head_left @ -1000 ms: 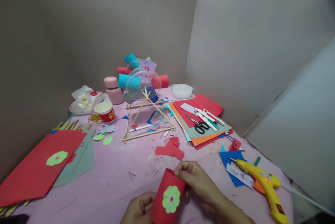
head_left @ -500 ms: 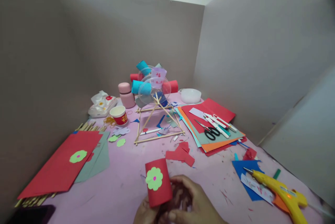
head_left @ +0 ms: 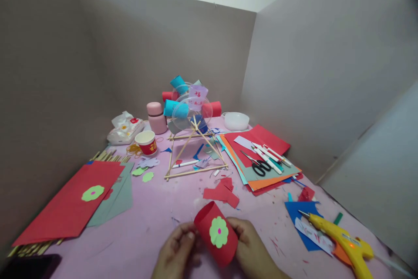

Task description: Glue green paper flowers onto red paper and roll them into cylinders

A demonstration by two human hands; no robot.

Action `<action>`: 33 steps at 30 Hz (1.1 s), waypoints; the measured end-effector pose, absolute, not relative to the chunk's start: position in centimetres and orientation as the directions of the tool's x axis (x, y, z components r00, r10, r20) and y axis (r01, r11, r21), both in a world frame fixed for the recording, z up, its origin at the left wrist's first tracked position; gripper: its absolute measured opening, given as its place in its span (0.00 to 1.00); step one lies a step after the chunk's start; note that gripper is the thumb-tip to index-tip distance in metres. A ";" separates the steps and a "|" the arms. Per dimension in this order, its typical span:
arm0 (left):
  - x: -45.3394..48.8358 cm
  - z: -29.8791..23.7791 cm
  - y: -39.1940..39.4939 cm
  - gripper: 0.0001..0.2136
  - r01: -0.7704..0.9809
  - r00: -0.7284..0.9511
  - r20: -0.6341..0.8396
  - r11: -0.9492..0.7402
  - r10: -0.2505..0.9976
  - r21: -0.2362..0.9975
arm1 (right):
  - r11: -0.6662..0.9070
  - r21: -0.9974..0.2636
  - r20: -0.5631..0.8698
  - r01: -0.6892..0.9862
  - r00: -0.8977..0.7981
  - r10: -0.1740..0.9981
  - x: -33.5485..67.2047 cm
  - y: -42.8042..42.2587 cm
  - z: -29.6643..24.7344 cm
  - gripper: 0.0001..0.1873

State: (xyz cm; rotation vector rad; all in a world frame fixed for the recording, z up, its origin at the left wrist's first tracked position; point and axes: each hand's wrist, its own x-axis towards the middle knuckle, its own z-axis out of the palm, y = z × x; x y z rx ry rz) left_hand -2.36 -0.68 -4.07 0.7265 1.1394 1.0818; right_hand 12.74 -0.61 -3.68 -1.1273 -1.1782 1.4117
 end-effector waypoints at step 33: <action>-3.8 -1.6 0.3 0.08 -0.016 0.149 -0.476 0.483 0.867 0.875 | 0.000 -0.971 -0.032 0.240 -0.129 0.991 14.2 -0.8 -3.1 0.10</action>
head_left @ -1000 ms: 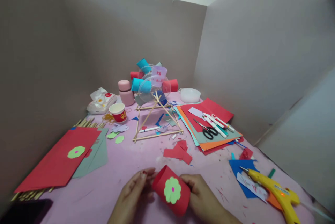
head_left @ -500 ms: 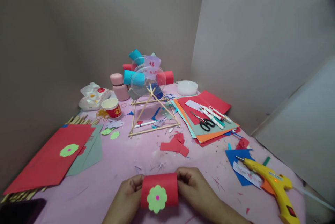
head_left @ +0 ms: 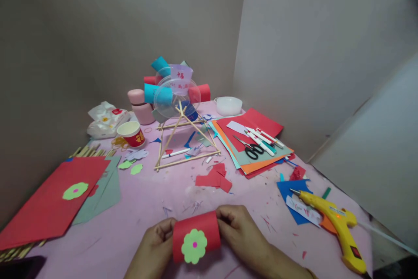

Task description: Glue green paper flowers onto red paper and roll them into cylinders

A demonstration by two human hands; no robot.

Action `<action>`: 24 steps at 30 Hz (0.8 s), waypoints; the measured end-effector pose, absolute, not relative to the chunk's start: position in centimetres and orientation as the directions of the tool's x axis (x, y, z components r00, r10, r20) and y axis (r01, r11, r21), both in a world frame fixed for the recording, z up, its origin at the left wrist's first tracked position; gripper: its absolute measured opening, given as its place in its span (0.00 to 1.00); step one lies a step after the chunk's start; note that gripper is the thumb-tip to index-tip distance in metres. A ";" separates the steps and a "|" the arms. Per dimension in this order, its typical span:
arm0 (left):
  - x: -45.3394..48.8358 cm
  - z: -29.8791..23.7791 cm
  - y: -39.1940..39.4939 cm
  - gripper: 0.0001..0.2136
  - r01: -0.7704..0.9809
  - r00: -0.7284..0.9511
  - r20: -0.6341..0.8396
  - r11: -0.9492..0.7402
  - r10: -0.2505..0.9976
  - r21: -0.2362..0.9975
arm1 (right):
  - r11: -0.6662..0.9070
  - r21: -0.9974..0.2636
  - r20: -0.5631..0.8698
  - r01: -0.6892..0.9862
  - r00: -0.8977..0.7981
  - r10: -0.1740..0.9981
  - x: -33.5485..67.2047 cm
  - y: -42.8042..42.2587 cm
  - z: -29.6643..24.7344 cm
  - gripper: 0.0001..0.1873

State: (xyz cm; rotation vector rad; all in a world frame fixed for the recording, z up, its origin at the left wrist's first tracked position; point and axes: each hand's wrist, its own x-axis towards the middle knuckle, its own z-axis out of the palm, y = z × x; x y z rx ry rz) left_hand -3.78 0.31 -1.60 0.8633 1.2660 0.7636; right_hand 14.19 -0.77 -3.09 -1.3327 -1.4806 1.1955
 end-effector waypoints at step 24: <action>-5.1 -1.3 -0.4 0.10 0.070 0.273 -0.307 0.299 0.912 0.952 | -0.272 -0.932 -0.190 -0.239 -0.316 0.930 13.2 -1.0 -3.0 0.08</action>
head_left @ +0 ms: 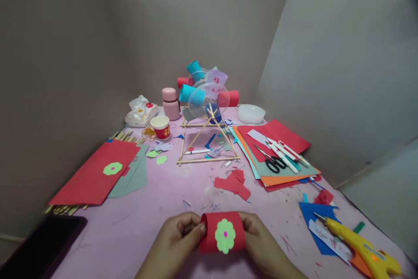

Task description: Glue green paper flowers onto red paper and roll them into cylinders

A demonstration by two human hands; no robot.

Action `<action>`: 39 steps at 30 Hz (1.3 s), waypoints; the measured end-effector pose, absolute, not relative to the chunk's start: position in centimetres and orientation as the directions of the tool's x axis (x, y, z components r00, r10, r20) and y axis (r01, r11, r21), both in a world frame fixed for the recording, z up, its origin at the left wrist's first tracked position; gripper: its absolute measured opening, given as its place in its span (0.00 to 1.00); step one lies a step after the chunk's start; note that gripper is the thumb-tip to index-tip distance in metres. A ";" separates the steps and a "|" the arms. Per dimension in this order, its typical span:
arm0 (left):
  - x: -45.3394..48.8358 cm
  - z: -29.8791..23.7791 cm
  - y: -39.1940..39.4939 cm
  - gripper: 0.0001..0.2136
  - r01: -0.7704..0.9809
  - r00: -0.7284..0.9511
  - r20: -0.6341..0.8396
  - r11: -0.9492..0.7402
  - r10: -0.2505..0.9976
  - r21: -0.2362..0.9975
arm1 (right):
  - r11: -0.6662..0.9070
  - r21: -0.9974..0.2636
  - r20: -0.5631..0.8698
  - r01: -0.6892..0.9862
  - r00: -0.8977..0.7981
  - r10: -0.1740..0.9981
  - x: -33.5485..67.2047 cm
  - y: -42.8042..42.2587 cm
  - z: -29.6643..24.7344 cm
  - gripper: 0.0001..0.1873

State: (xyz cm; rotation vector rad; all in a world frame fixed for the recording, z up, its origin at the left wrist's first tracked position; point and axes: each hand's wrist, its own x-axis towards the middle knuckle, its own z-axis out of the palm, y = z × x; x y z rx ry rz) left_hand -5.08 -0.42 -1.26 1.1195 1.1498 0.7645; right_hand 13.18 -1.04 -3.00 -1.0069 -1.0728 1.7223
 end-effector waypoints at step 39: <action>-5.7 -0.9 1.1 0.12 -0.162 -0.095 -0.319 0.302 0.943 0.940 | 0.214 -0.100 0.268 0.972 -0.181 0.946 14.5 9.9 -1.8 0.09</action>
